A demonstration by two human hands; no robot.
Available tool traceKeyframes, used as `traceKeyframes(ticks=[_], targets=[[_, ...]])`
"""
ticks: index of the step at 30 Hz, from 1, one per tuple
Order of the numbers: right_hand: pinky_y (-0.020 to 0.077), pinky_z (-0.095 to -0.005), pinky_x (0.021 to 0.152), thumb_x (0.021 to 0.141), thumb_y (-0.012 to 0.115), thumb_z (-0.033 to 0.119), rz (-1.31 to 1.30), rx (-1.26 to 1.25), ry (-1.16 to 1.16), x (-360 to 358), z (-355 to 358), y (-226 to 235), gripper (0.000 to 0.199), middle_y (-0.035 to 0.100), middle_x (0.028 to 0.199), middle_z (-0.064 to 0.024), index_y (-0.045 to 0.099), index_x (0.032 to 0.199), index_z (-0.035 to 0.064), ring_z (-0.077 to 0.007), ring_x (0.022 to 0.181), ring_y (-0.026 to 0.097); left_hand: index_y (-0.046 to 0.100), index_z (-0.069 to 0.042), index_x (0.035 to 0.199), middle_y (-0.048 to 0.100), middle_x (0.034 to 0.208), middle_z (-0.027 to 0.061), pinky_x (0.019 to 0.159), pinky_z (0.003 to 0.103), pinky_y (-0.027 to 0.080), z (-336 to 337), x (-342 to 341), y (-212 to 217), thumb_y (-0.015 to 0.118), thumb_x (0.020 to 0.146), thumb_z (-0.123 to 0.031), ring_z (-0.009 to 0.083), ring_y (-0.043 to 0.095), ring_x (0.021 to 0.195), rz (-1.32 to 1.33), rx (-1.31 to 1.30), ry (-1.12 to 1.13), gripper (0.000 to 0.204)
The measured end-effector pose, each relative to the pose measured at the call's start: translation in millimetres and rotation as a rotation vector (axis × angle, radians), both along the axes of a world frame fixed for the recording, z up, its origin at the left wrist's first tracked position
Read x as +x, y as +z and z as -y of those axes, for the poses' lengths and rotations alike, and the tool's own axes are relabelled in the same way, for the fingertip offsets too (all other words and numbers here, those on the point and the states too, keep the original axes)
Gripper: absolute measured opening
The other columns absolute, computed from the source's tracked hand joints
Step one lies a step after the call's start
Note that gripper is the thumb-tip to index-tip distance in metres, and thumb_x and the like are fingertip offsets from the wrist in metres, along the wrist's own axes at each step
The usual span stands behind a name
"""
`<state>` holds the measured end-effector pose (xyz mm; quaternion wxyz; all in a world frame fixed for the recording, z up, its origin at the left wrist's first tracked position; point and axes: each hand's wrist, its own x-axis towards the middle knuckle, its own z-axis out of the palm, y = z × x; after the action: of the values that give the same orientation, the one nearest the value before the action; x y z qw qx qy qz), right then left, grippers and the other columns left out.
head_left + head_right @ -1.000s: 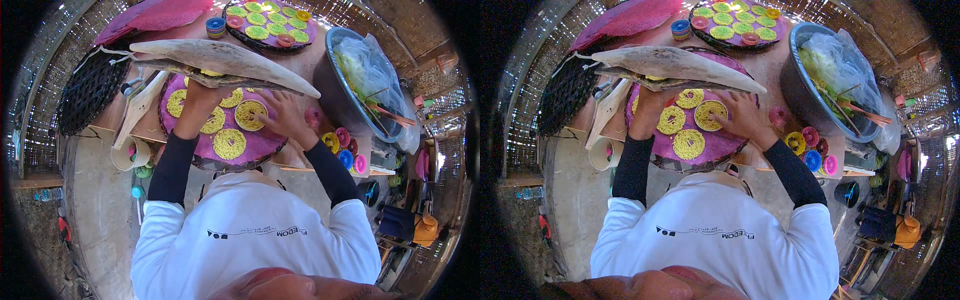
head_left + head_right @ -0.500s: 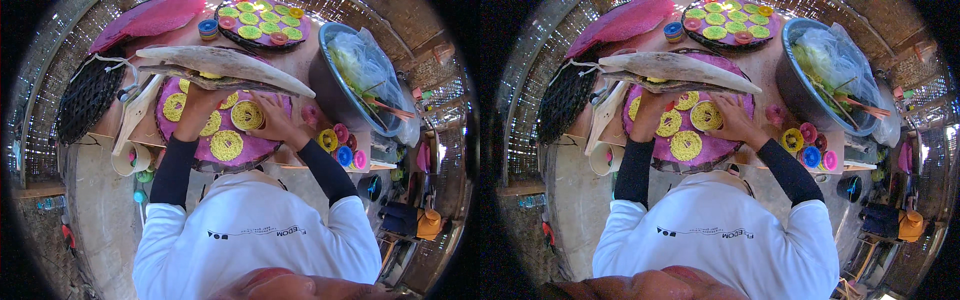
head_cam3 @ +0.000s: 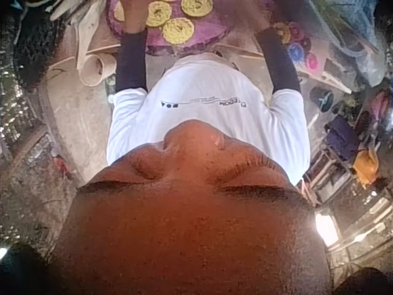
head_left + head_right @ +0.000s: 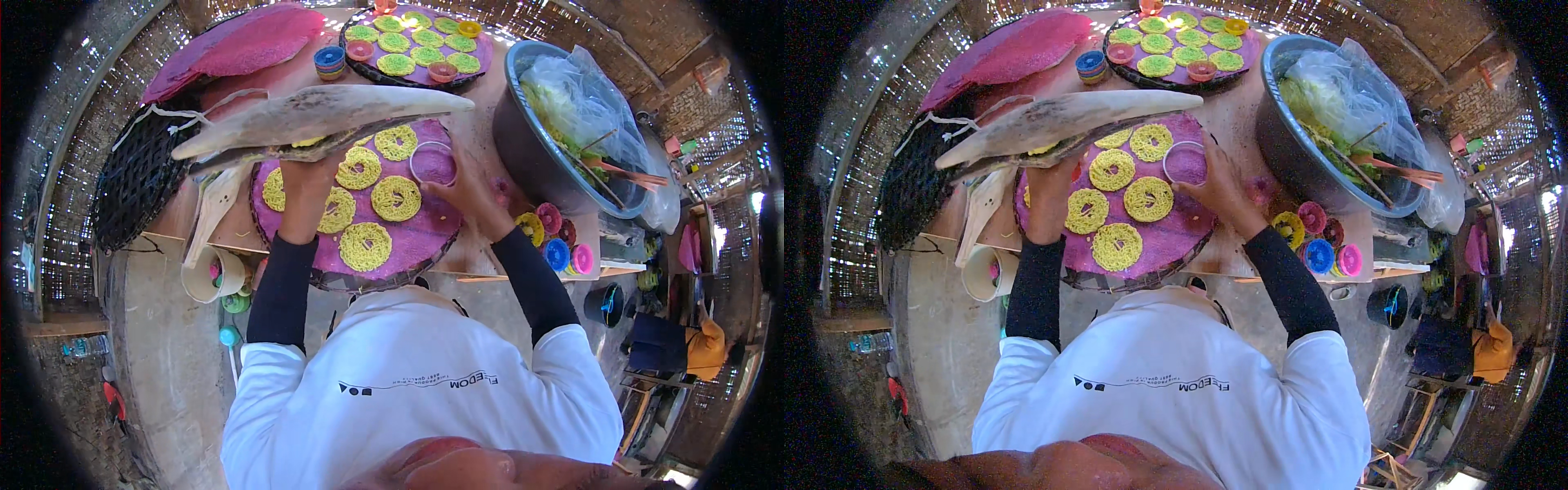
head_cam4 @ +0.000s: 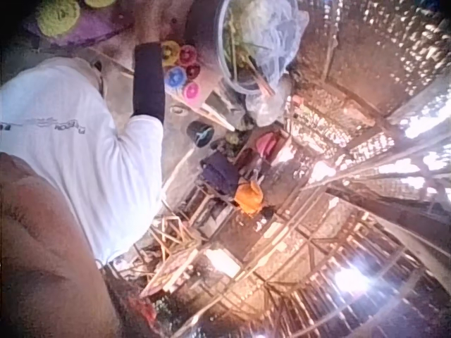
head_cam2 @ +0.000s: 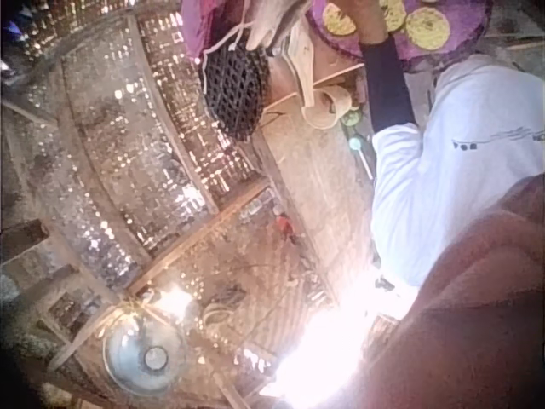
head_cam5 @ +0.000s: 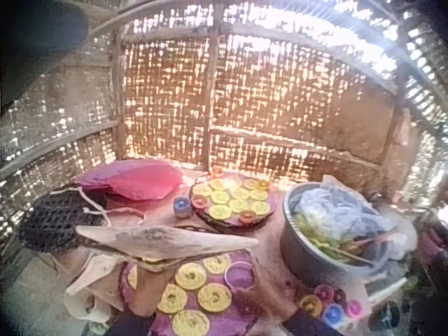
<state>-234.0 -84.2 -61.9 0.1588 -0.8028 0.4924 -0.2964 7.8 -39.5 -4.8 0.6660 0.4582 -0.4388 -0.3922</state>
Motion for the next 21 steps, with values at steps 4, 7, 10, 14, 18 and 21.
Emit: traceKeyframes(ticks=[4,7,10,14,18,21], targets=[[0.0298,-0.0299,0.094,0.079,0.058,0.019,0.465,0.059,-0.058,-28,39,-16,0.065,0.039,0.125,-0.0178,0.023,0.131,0.0009,-0.02,0.114,0.038,0.052,-0.004,0.1,0.058,0.092,0.0083,0.069,0.029,0.043,1,-9,-11,0.068,0.067,-0.014,0.0168,0.054,0.08,-0.775,-0.135,-0.313,0.037],[0.036,-0.0258,0.076,0.083,0.051,0.018,0.557,0.024,0.1,-16,7,74,0.043,0.05,0.102,-0.012,0.038,0.12,0.0004,-0.0136,0.09,0.045,0.053,-0.006,0.099,0.058,0.092,0.008,0.073,0.031,0.042,-6,-16,-16,0.067,0.067,-0.017,0.0178,0.054,0.083,-0.723,-0.16,-0.374,0.037],[0.0422,-0.0217,0.058,0.088,0.044,0.018,0.077,-0.269,0.242,1,-26,149,0.029,0.06,0.08,-0.0062,0.052,0.109,-0.0001,-0.0072,0.066,0.052,0.054,-0.007,0.098,0.058,0.092,0.0078,0.077,0.033,0.04,-10,-30,-3,0.067,0.066,-0.021,0.0189,0.054,0.086,-0.456,-0.217,-0.491,0.037],[0.044,-0.0263,0.047,0.085,0.052,0.029,0.75,-0.098,0.264,-5,17,164,0.025,0.057,0.061,-0.003,0.058,0.092,0.0059,-0.0132,0.054,0.055,0.055,-0.009,0.097,0.059,0.091,0.0075,0.082,0.035,0.038,-1,-39,24,0.066,0.065,-0.026,0.0203,0.054,0.09,0.291,-0.361,-0.672,0.038],[0.0411,-0.0217,0.043,0.08,0.058,0.029,1.245,-0.058,0.221,33,28,202,0.029,0.051,0.062,-0.003,0.052,0.093,0.0035,-0.0095,0.048,0.049,0.056,-0.012,0.095,0.059,0.088,0.0054,0.083,0.036,0.038,9,-46,52,0.066,0.061,-0.031,0.0199,0.055,0.088,1.476,-0.616,-0.14,0.04],[0.0419,-0.0241,0.048,0.082,0.054,0.018,0.66,-0.041,0.26,37,16,199,0.022,0.045,0.068,-0.0023,0.042,0.094,0.0028,-0.0081,0.058,0.049,0.057,-0.015,0.092,0.057,0.079,0.0025,0.072,0.037,0.037,8,-33,46,0.064,0.056,-0.028,0.0194,0.054,0.074,0.921,-0.49,-0.381,0.039]])
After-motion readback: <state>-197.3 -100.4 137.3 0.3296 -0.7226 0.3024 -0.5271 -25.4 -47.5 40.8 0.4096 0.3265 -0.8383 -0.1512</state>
